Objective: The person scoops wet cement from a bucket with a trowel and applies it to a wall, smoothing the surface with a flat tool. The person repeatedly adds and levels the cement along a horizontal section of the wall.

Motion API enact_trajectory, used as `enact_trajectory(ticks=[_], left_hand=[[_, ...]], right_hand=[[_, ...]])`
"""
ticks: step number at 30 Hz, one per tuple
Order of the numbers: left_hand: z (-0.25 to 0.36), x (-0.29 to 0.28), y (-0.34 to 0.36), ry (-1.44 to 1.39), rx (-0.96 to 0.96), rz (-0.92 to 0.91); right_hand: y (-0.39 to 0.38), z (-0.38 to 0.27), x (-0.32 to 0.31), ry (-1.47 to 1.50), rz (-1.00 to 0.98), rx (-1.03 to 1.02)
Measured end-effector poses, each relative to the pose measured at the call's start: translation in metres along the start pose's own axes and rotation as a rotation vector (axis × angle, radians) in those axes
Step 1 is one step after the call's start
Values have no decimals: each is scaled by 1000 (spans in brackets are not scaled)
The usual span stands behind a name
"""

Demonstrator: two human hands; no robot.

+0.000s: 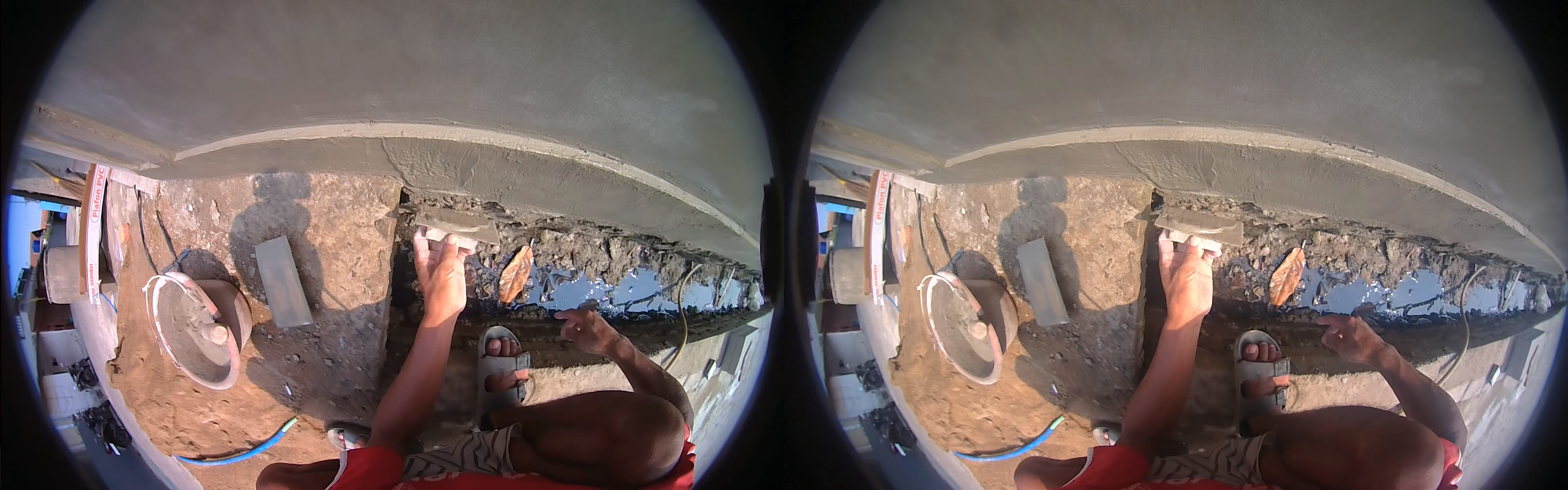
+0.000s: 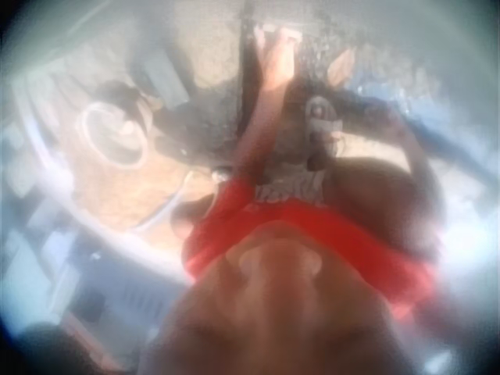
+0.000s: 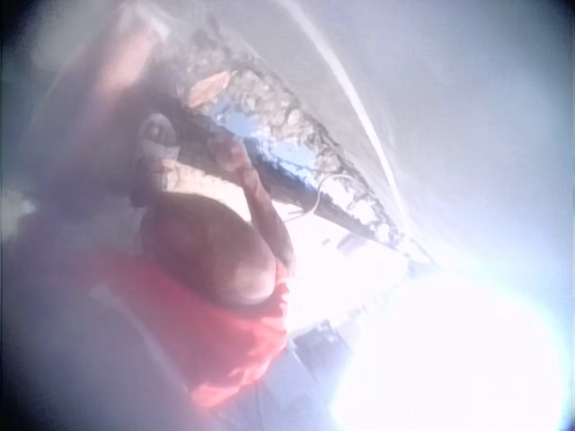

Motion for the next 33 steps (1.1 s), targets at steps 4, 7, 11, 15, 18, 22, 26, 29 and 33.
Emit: enact_trajectory(ticks=[4, 7, 11, 15, 18, 22, 26, 29, 33], left_hand=[[-25, -5, 13, -10, -41, 35], [-35, -7, 22, 30, -25, 110], [-45, -6, 32, 108, -12, 186], [-45, 10, 40, 211, -20, 357], [-36, 24, 37, 273, 2, 406], [-12, 53, 37, 271, 79, 321], [34, 127, 26, 246, 237, 120], [59, 170, 4, 152, 297, -108], [38, 111, -11, 60, 162, -41]], right_hand=[[3, 23, -1, -16, 46, -32], [3, 15, -1, -14, 47, 14], [1, 10, -3, -43, 46, -24], [-1, 17, -3, -36, 52, 6], [-5, 13, -7, -52, 57, 1], [-6, 12, -10, -54, 50, 59], [-5, 18, -11, -43, 53, 61], [-3, 16, -12, -51, 55, 46], [1, 9, -12, -22, 62, 11]])
Point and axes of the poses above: each hand's wrist, its own y-axis towards the middle knuckle, its own x-axis out of the palm, z = x × y, the point moved 6 cm from there along y, towards the middle knuckle, and after that the axes turned 10 degrees about x, right-handed, at the moved point
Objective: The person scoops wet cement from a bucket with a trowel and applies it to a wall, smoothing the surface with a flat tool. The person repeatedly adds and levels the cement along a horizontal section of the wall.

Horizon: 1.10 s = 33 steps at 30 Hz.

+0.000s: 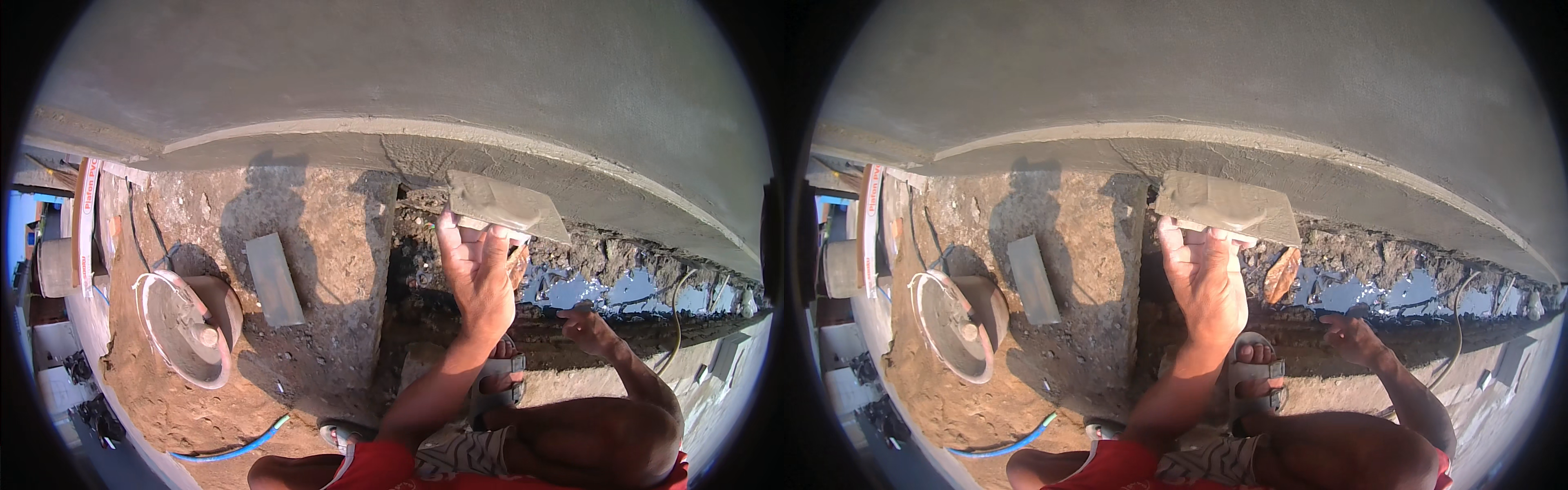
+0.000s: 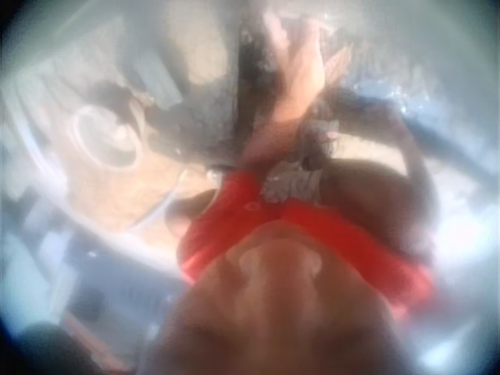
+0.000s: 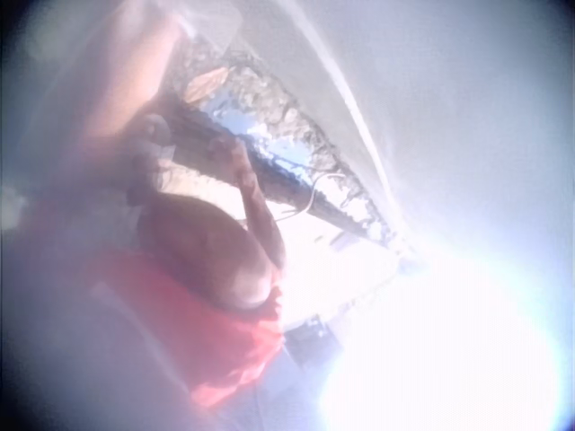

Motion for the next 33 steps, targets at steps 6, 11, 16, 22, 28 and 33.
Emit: enact_trajectory(ticks=[6, 11, 16, 22, 28, 33], left_hand=[[-60, -109, 19, 13, -77, 217], [-75, -135, 36, 66, -73, 269], [-78, -131, 46, 52, -43, 236], [-73, -128, 48, 85, -31, 265], [-31, -94, 62, 146, 29, 258], [25, -46, 75, 163, 121, 174]], right_hand=[[-1, 4, 2, -27, 0, 12], [1, 10, 5, -19, -8, 49], [0, 10, 3, -36, -8, 59], [0, 11, 1, -78, 17, 45], [-2, 22, 0, -31, 25, 107], [1, 25, -1, -34, 49, 89]])
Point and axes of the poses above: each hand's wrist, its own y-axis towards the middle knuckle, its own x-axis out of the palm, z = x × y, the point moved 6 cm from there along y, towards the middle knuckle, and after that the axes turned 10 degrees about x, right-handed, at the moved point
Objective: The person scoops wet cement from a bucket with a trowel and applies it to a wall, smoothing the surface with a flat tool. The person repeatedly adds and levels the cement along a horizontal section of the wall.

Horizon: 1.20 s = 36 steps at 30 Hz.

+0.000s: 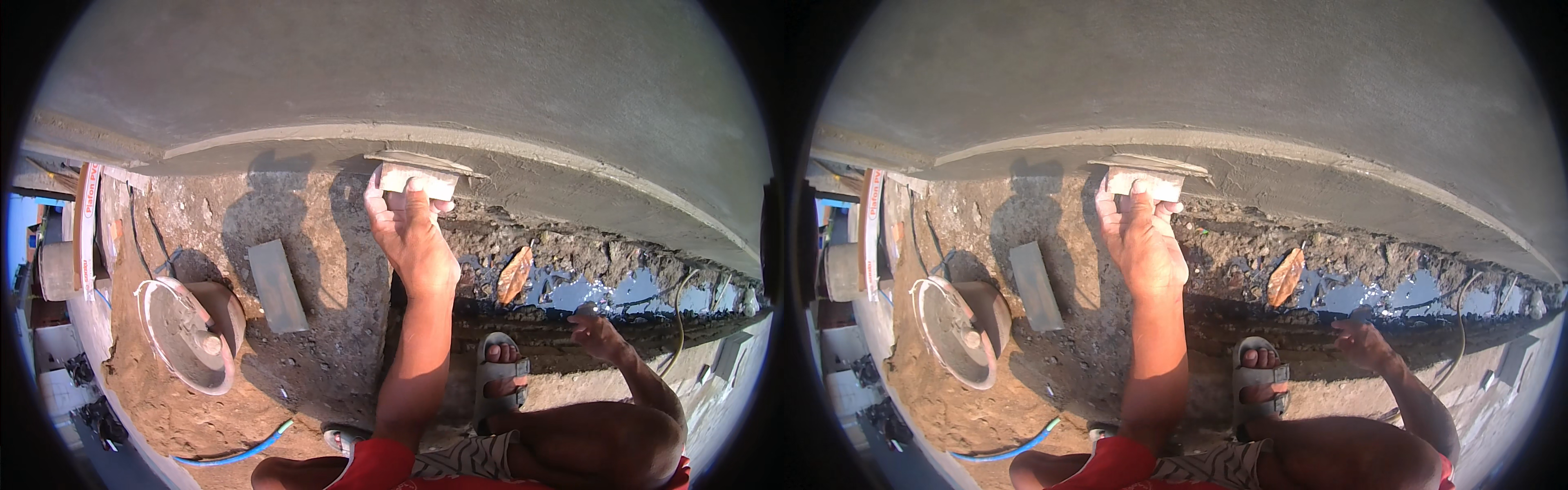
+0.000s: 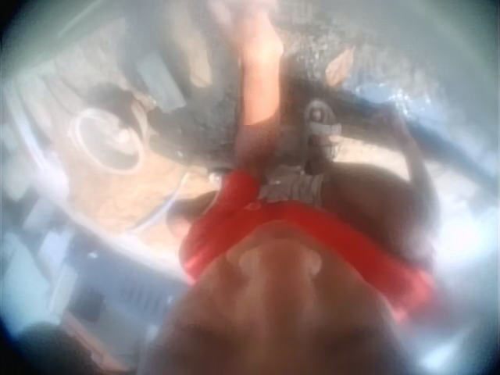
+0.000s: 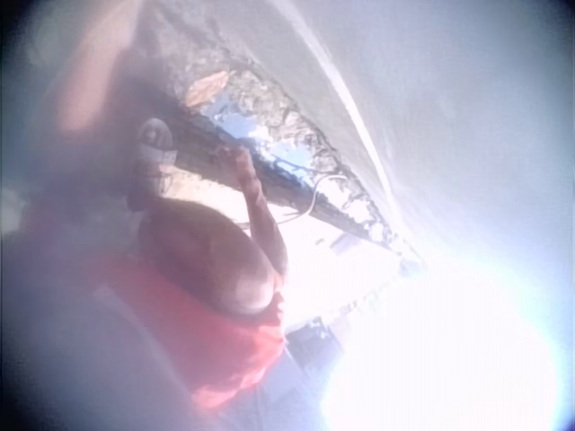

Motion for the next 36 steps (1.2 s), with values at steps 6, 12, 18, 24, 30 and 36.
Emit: enact_trajectory(ticks=[6, 12, 18, 24, 30, 36], left_hand=[[69, 45, -10, -197, 158, -206], [-36, -16, -54, -214, -195, -131], [-120, -45, -73, -152, -340, -46], [-132, -41, -63, -95, -278, 52], [-73, 8, -56, -60, -174, 63], [27, 88, -50, -77, -2, -254]], right_hand=[[2, -1, -1, -13, 7, -47], [4, -7, 2, -20, 9, -37], [3, 3, 0, -30, 14, -20], [3, 15, -1, -42, 55, -20], [2, 15, -2, -29, 57, -17], [6, 28, 5, -14, 40, -52]])
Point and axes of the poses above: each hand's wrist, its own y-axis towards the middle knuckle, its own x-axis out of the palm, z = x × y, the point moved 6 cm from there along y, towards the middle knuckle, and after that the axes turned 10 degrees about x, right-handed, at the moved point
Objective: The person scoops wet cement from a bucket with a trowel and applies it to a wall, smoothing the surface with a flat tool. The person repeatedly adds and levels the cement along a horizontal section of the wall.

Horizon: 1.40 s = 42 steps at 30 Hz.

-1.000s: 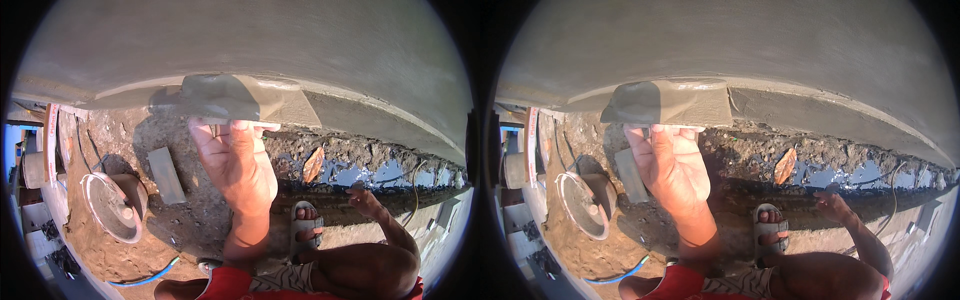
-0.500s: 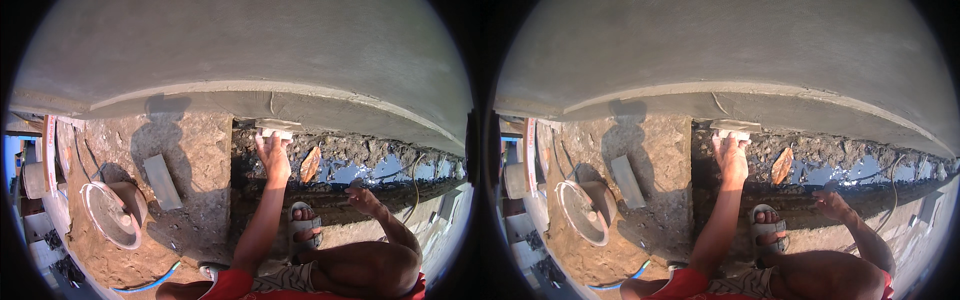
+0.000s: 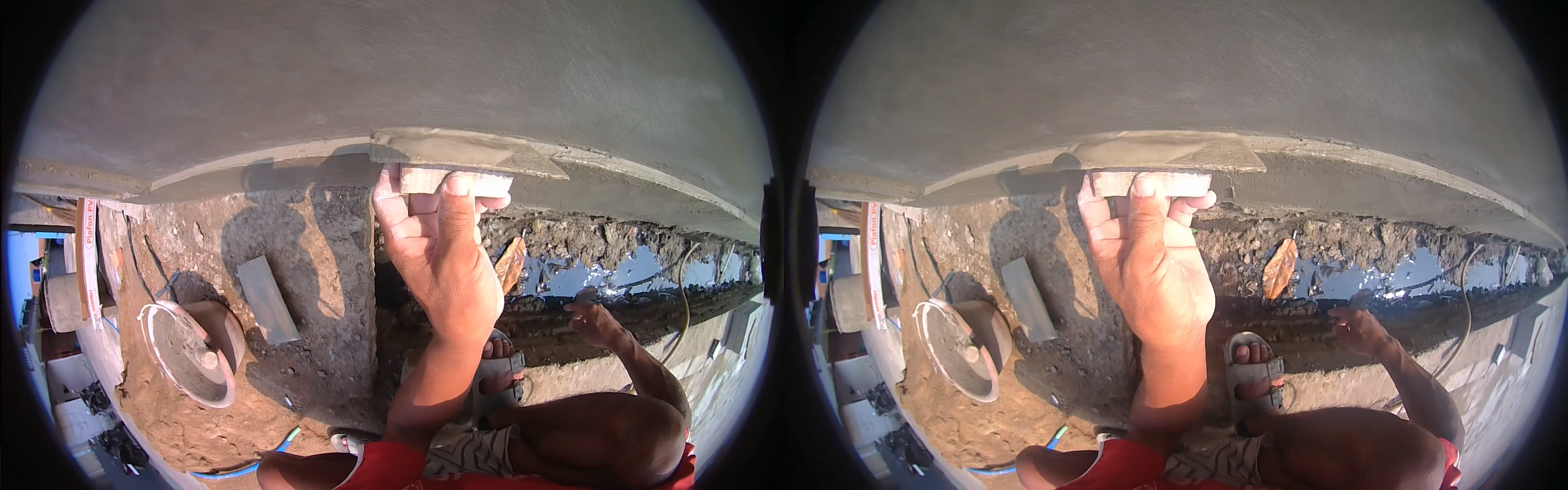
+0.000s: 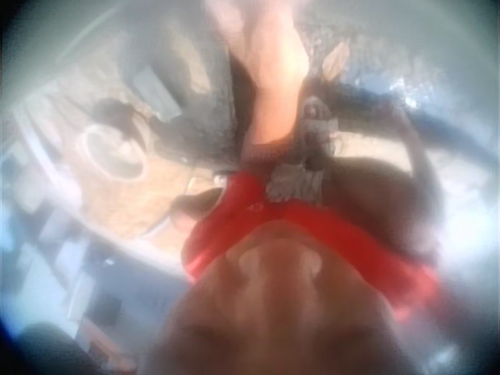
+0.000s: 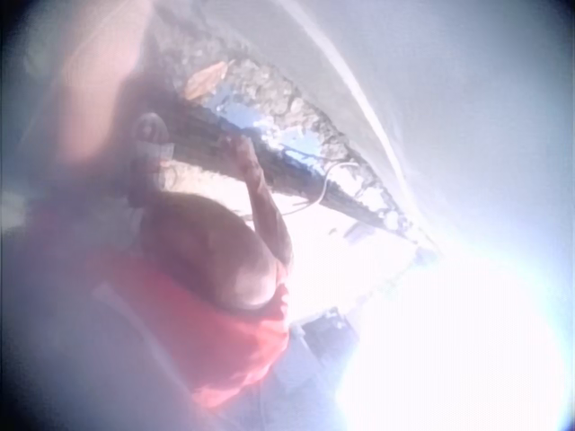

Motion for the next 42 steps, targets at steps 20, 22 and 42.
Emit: enact_trajectory(ticks=[20, 22, 42], left_hand=[[-181, -105, -84, 60, -391, 266], [-182, -103, -80, 71, -379, 282], [-28, 23, -72, -118, -126, -72]], right_hand=[[0, -2, 5, 30, -22, 26], [-1, 1, 6, 32, -11, 7], [6, -5, 13, 100, -35, -17]])
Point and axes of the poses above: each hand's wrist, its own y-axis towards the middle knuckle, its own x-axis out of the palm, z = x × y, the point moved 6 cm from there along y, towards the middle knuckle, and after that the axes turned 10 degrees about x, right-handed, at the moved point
